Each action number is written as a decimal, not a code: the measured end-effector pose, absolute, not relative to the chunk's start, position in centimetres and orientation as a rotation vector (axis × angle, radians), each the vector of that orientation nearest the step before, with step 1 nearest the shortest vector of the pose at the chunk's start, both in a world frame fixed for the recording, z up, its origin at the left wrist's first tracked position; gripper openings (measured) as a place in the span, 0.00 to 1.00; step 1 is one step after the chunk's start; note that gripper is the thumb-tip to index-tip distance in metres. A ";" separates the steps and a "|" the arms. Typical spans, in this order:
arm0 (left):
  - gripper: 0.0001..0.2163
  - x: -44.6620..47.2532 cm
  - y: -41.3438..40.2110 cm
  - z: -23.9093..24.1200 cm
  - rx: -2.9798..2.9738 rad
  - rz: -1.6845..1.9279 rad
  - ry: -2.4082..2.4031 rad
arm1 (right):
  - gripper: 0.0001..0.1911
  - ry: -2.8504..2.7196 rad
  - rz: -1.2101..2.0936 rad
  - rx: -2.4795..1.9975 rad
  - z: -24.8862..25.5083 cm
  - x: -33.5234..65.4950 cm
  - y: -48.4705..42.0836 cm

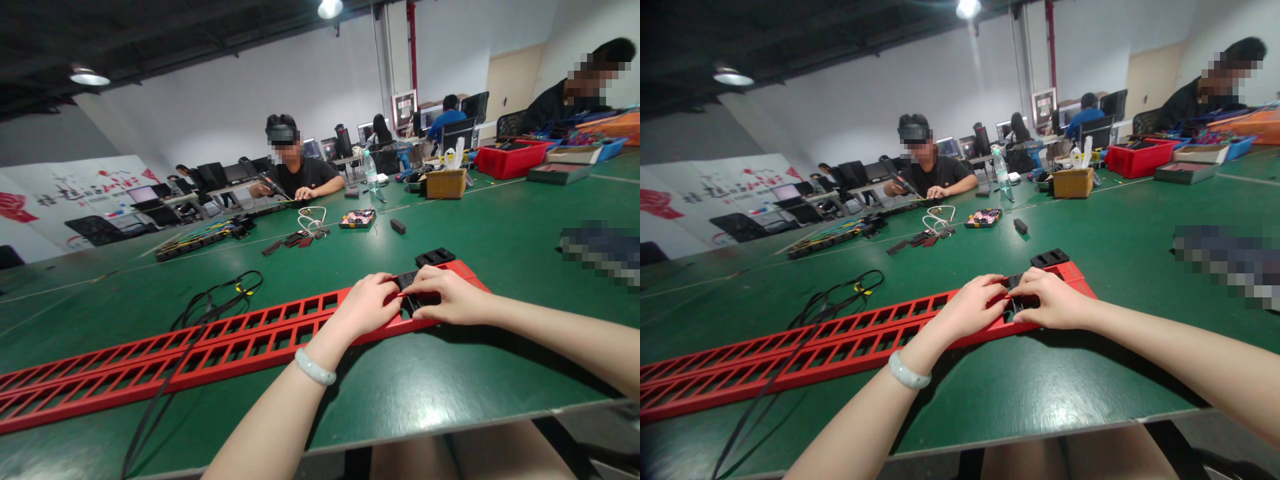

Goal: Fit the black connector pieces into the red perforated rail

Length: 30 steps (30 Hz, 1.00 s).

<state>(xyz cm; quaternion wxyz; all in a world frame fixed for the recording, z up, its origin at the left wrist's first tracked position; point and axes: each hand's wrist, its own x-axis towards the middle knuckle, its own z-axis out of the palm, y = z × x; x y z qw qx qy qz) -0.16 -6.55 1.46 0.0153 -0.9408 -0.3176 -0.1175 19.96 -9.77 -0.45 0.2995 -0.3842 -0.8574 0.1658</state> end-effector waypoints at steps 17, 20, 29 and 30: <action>0.11 -0.2 -6.4 1.4 -2.940 -0.362 -0.991 | 0.21 -2.306 0.489 -0.994 -0.1 19.9 -9.3; 0.11 -0.3 -6.4 1.4 -2.941 -0.356 -0.994 | 0.21 -2.301 0.499 -1.012 -0.1 19.9 -9.3; 0.11 -0.2 -6.4 1.5 -2.951 -0.345 -1.001 | 0.22 -2.311 0.517 -1.005 0.2 19.7 -9.4; 0.11 -0.2 -6.4 1.4 -2.951 -0.348 -1.000 | 0.22 -2.309 0.515 -1.007 0.2 19.6 -9.4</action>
